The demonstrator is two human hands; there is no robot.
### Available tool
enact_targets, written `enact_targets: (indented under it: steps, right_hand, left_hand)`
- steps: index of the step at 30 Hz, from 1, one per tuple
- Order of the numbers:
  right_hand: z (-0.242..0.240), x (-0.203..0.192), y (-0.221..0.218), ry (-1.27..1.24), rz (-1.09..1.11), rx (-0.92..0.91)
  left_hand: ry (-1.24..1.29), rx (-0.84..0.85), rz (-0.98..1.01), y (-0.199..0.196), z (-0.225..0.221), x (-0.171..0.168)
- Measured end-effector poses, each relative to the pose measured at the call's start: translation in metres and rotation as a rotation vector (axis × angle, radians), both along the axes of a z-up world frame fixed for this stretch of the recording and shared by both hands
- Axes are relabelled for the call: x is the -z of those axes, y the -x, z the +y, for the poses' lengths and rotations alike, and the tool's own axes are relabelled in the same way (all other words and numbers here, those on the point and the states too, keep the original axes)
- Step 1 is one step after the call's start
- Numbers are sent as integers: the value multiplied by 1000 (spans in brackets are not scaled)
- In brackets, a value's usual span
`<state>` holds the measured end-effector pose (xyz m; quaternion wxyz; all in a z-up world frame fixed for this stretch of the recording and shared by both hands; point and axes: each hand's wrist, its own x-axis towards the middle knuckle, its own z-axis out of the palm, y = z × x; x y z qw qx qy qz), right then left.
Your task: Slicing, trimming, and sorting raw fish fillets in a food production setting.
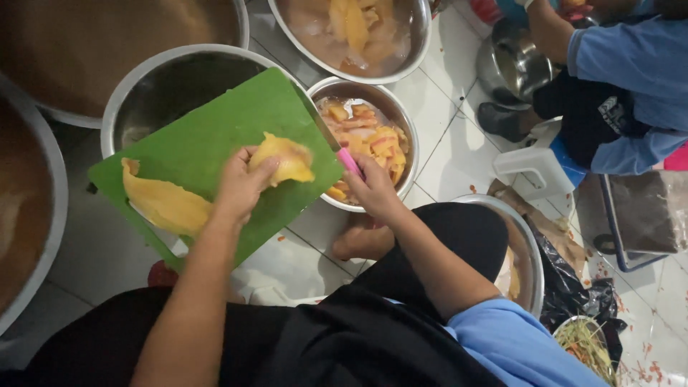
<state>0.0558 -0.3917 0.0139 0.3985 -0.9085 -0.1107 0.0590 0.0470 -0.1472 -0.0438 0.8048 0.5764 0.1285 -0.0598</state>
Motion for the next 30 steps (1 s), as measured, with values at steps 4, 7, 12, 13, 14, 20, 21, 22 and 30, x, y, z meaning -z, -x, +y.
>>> enact_targets:
  steps: [4,7,12,13,14,20,21,22,30]
  right_hand:
    - [10,0,17,183,54,-63]
    - [30,-31,41,371,38,-165]
    - [14,26,54,517,-47,-229]
    - [12,35,58,550,-52,-208]
    - [13,32,59,549,-48,-209]
    - [13,24,59,621,-227,-229]
    - [15,18,59,607,-283,-251]
    - [16,12,60,594,-338,-271]
    - [22,14,41,819,-738,-494]
  left_hand:
    - [-696,231,128,-3,14,20]
    - [-846,447,161,20,26,-29]
    - [-1042,440,200,38,64,-72]
    - [-1131,353,192,40,71,-76]
    - [-1131,355,196,40,71,-77]
    - [-1140,211,-112,25,29,-60]
    - [-1194,254,-136,24,17,-58]
    - [-1247,298,-163,22,4,-55]
    - [-1376,200,-246,17,-14,-13]
